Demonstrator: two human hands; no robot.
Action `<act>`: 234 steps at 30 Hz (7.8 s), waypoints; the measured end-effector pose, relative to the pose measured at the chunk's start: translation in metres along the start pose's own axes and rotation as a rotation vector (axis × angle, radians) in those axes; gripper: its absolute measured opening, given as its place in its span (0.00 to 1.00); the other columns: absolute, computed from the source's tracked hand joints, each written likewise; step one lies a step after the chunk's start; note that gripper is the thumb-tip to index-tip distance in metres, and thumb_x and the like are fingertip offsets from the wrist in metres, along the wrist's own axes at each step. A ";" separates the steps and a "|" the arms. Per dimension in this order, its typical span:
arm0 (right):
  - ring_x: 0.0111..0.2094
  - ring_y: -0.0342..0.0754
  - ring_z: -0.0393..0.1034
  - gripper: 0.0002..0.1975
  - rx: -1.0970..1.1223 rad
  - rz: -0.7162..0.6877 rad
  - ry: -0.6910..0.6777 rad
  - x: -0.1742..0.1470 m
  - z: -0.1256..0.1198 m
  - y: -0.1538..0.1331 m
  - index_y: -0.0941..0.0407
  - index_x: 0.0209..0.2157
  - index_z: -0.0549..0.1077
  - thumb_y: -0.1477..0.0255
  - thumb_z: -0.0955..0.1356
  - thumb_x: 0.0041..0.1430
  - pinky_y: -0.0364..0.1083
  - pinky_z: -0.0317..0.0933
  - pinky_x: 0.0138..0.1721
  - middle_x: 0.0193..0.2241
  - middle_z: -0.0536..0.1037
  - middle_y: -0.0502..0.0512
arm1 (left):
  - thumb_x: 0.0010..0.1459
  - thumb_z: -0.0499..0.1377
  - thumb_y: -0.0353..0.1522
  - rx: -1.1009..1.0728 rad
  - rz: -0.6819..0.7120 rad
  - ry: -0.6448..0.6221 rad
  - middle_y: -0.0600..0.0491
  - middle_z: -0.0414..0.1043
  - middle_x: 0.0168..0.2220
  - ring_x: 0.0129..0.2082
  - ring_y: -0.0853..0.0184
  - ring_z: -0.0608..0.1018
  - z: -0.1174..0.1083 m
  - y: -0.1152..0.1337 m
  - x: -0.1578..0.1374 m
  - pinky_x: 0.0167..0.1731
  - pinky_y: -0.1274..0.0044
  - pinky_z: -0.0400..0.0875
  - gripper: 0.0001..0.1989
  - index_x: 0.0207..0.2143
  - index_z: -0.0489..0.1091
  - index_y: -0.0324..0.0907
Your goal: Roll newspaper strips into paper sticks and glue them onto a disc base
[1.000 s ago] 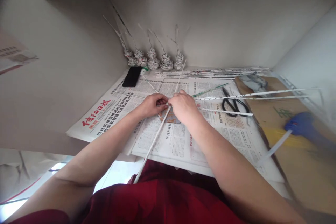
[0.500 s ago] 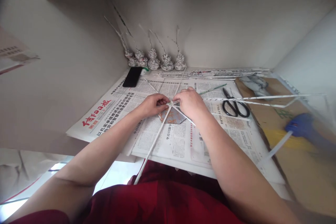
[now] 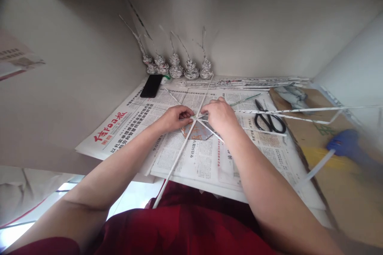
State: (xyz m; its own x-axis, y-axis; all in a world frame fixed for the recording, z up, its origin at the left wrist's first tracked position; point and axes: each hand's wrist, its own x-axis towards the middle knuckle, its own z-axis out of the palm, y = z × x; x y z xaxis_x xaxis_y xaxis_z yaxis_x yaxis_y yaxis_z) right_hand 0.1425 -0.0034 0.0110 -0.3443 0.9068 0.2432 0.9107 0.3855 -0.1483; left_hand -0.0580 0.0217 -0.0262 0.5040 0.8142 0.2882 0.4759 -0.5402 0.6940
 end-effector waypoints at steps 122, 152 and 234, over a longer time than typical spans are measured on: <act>0.39 0.50 0.66 0.14 0.131 0.009 -0.024 0.001 0.016 -0.002 0.50 0.37 0.77 0.78 0.63 0.58 0.45 0.57 0.41 0.34 0.77 0.54 | 0.46 0.59 0.25 0.105 0.035 -0.261 0.56 0.72 0.28 0.27 0.72 0.71 -0.022 0.002 0.032 0.30 0.80 0.64 0.08 0.32 0.72 0.40; 0.38 0.50 0.72 0.12 0.167 0.010 0.075 0.003 0.015 0.004 0.52 0.36 0.76 0.78 0.63 0.57 0.45 0.60 0.39 0.35 0.79 0.52 | 0.53 0.56 0.30 0.264 0.118 -0.060 0.56 0.75 0.28 0.27 0.69 0.73 -0.017 0.005 0.030 0.30 0.79 0.62 0.07 0.32 0.74 0.43; 0.43 0.57 0.71 0.19 -0.309 0.662 0.110 -0.159 -0.093 0.075 0.57 0.47 0.72 0.77 0.64 0.53 0.51 0.61 0.43 0.40 0.78 0.62 | 0.41 0.69 0.33 -1.185 -0.160 0.291 0.58 0.71 0.26 0.23 0.75 0.74 0.002 0.026 0.034 0.25 0.83 0.71 0.14 0.29 0.69 0.40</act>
State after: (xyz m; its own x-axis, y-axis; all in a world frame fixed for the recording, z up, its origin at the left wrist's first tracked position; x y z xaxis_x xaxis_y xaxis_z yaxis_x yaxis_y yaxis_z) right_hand 0.2864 -0.1342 0.0502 0.3098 0.9043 0.2937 0.9481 -0.3170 -0.0242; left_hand -0.0274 0.0345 0.0006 0.2486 0.9525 0.1762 -0.5070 -0.0270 0.8615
